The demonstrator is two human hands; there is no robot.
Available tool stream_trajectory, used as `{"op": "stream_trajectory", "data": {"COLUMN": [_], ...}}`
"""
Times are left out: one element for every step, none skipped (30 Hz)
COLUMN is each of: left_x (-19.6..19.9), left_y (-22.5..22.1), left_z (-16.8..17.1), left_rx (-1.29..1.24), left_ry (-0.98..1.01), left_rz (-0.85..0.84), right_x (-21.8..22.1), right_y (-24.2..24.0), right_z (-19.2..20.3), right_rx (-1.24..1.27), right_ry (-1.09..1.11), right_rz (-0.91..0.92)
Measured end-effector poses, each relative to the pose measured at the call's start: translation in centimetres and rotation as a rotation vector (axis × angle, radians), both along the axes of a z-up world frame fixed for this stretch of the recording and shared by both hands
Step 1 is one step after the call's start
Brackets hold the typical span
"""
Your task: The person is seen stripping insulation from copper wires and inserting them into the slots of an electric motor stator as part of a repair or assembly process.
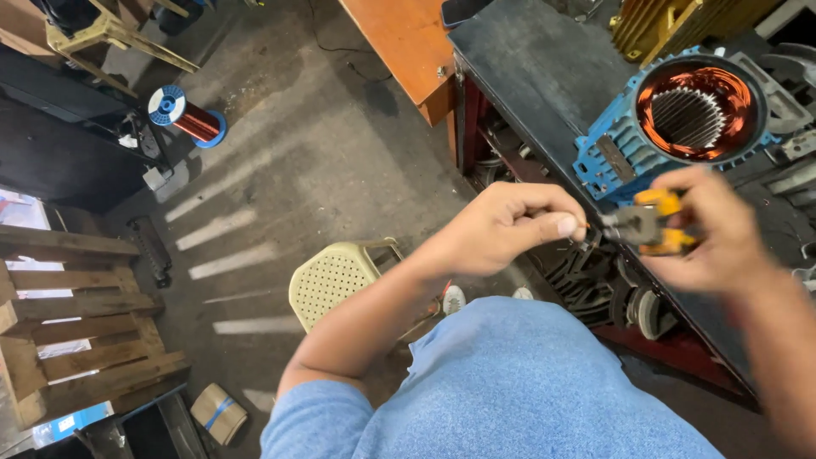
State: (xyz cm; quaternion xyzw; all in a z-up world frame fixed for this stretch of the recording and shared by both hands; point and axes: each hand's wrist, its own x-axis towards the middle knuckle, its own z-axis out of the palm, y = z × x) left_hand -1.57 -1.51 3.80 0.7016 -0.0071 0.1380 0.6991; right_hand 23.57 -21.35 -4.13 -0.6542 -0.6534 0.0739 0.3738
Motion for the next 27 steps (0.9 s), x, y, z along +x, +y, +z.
{"op": "stream_trajectory", "data": {"left_x": [0.1, 0.2, 0.4, 0.5, 0.6, 0.8, 1.0, 1.2, 1.3, 1.4, 1.5, 1.7, 1.7, 1.7, 1.8, 1.9, 2.0, 2.1, 2.2, 2.3, 2.4, 2.4, 2.6, 2.7, 2.7, 2.7, 2.7], "left_y": [0.2, 0.3, 0.5, 0.4, 0.4, 0.4, 0.3, 0.3, 0.2, 0.1, 0.0, -0.2, -0.3, -0.4, -0.5, -0.7, -0.7, -0.7, -0.7, -0.7, -0.8, -0.9, -0.9, -0.9, -0.8, -0.8, -0.7], "left_z": [0.3, 0.6, 0.9, 1.3, 1.6, 2.0, 2.1, 2.1, 2.2, 2.3, 2.3, 2.4, 2.5, 2.6, 2.8, 2.7, 2.7, 2.7, 2.7, 2.8, 2.8, 2.7, 2.6, 2.5, 2.7, 2.9, 3.1], "left_rx": [-0.003, -0.079, -0.156, -0.159, -0.149, -0.138, -0.137, -0.149, -0.162, -0.161, -0.187, -0.213, -0.211, -0.222, -0.234, -0.234, -0.256, -0.279, -0.28, -0.276, -0.272, -0.274, -0.289, -0.304, -0.305, -0.273, -0.24], "left_ry": [0.0, -0.009, -0.017, -0.018, -0.02, -0.022, -0.025, -0.026, -0.025, -0.026, -0.022, -0.018, -0.019, 0.012, 0.043, 0.043, 0.046, 0.049, 0.05, 0.054, 0.057, 0.057, 0.05, 0.043, 0.044, 0.062, 0.079], "left_rz": [0.001, -0.124, -0.25, -0.25, -0.324, -0.398, -0.396, -0.435, -0.471, -0.466, -0.493, -0.52, -0.52, -0.522, -0.525, -0.526, -0.529, -0.531, -0.529, -0.544, -0.562, -0.562, -0.57, -0.578, -0.579, -0.555, -0.532], "right_x": [1.5, 3.0, 4.6, 5.2, 6.0, 6.7, 6.4, 6.0, 5.6, 5.3, 4.9, 4.6, 4.4, 4.2, 4.1, 3.9, 3.7, 3.4, 3.7, 3.9, 4.2, 4.1, 4.0, 4.0, 4.1, 4.1, 4.2], "right_y": [0.7, 1.3, 1.9, 2.4, 2.8, 3.2, 3.3, 3.3, 3.5, 3.7, 3.9, 4.0, 4.3, 4.5, 4.7, 4.6, 4.7, 4.9, 5.0, 5.1, 5.0, 5.0, 5.1, 5.2, 5.2, 5.1, 5.1], "right_z": [0.9, 1.8, 2.7, 3.2, 3.8, 4.4, 5.2, 6.0, 6.7, 7.3, 7.9, 8.5, 8.7, 9.0, 9.2, 9.5, 9.7, 10.0, 9.8, 9.6, 9.5, 9.6, 9.7, 9.8, 9.9, 9.9, 9.9], "right_rx": [-0.003, 0.116, 0.235, 0.232, 0.287, 0.342, 0.342, 0.355, 0.369, 0.371, 0.378, 0.385, 0.386, 0.39, 0.393, 0.393, 0.397, 0.401, 0.401, 0.4, 0.398, 0.396, 0.4, 0.405, 0.404, 0.394, 0.384], "right_ry": [0.0, -0.17, -0.338, -0.338, -0.388, -0.439, -0.441, -0.436, -0.428, -0.427, -0.436, -0.445, -0.447, -0.448, -0.447, -0.448, -0.434, -0.421, -0.418, -0.428, -0.439, -0.437, -0.454, -0.471, -0.47, -0.464, -0.459], "right_rz": [0.001, 0.14, 0.277, 0.278, 0.324, 0.37, 0.373, 0.366, 0.361, 0.366, 0.384, 0.402, 0.402, 0.419, 0.435, 0.434, 0.44, 0.445, 0.447, 0.46, 0.471, 0.47, 0.478, 0.485, 0.484, 0.48, 0.476]}}
